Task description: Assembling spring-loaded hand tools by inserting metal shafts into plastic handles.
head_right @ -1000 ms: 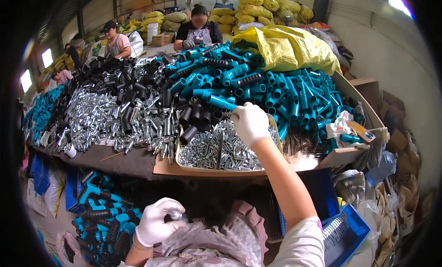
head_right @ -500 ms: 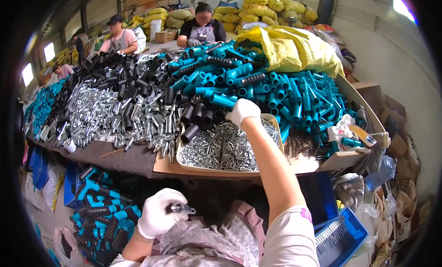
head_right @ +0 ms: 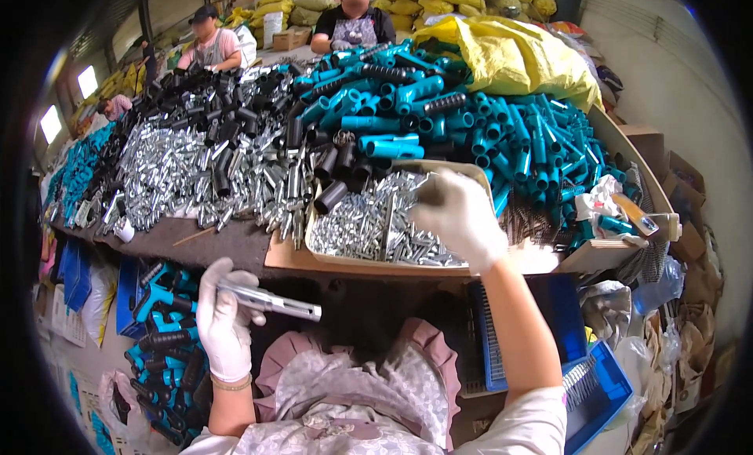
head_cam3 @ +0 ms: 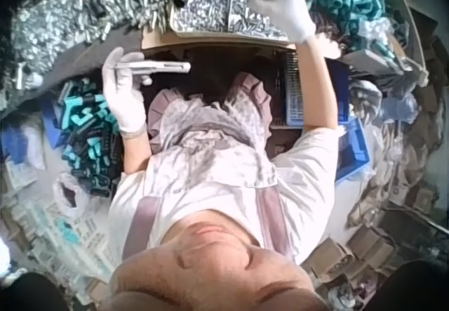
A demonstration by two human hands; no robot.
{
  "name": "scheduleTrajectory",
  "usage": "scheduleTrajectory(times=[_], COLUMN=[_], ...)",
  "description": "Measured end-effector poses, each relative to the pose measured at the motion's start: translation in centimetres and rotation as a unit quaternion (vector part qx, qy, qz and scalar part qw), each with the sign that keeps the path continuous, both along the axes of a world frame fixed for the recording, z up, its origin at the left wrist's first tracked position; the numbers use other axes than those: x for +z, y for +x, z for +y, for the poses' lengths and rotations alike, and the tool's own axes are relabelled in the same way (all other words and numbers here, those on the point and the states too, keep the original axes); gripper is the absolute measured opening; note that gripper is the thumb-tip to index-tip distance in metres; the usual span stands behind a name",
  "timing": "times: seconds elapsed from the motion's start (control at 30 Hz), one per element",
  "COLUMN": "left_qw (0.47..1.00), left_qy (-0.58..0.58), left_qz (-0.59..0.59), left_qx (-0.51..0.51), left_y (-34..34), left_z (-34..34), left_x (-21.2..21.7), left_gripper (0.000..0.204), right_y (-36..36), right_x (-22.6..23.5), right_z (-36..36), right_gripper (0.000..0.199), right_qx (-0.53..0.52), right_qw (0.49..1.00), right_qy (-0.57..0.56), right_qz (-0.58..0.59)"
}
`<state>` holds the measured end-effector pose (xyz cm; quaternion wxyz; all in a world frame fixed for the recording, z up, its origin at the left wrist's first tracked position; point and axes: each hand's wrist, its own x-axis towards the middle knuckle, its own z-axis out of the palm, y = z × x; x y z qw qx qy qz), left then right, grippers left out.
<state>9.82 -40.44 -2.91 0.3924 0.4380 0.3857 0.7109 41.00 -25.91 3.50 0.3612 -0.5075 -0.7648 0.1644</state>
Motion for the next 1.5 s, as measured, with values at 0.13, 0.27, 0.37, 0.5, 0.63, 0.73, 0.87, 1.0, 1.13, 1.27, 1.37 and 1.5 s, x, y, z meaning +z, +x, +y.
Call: scheduleTrajectory(times=[0.13,0.27,0.37,0.5,0.63,0.73,0.87,1.0,1.13,1.27,1.37,1.5], left_qw=[0.998,0.996,0.990,0.971,0.845,0.821,0.832,0.873,0.885,0.893,0.900,0.901], left_qy=[0.031,-0.027,-0.065,-0.089,-0.128,-0.038,-0.036,-0.170,-0.268,-0.261,-0.244,-0.240], left_qz=[-0.047,-0.008,0.040,0.120,0.436,0.493,0.474,0.389,0.288,0.291,0.285,0.287], left_qx=[-0.011,-0.082,-0.116,-0.185,-0.282,-0.287,-0.287,-0.239,-0.248,-0.223,-0.221,-0.218], left_y=[1.6,3.2,4.8,4.4,4.1,5.6,6.8,6.3,5.1,4.7,5.6,6.0], left_z=[0.6,0.2,-0.9,-0.7,-0.4,-1.3,-1.9,-2.2,-1.7,-1.1,-1.1,-0.9], left_x=[-0.4,-0.9,-1.7,-1.5,-1.7,-2.7,-4.2,-5.3,-5.4,-5.7,-5.1,-4.9], left_gripper=[0.059,0.063,0.065,0.046,0.046,0.041,0.027,0.021,0.022,0.026,0.026,0.027], right_y=[-1.4,-1.9,-2.1,-1.2,-1.4,-1.9,5.2,22.4,35.1,35.6,34.9,35.3], right_x=[-3.1,-6.2,-6.4,-7.4,-10.5,-11.6,-12.0,-17.4,-24.7,-27.5,-29.3,-30.6], right_z=[-10.6,-13.7,-14.5,-15.7,-17.8,-20.0,-21.4,-25.0,-34.1,-34.9,-34.2,-34.0], right_gripper=[0.026,0.026,0.026,0.027,0.028,0.033,0.029,0.008,0.009,0.013,0.015,0.018], right_qx=[0.021,0.028,0.049,0.041,0.059,0.085,-0.027,-0.460,-0.606,-0.522,-0.507,-0.566], right_qw=[0.969,0.920,0.910,0.828,0.959,0.924,0.940,0.858,0.783,0.786,0.763,0.731], right_qy=[-0.228,-0.311,-0.335,-0.405,-0.177,-0.285,-0.238,-0.053,-0.111,-0.259,-0.297,-0.246], right_qz=[0.092,0.236,0.239,0.386,0.213,0.241,0.241,0.221,-0.081,-0.205,-0.270,-0.293])
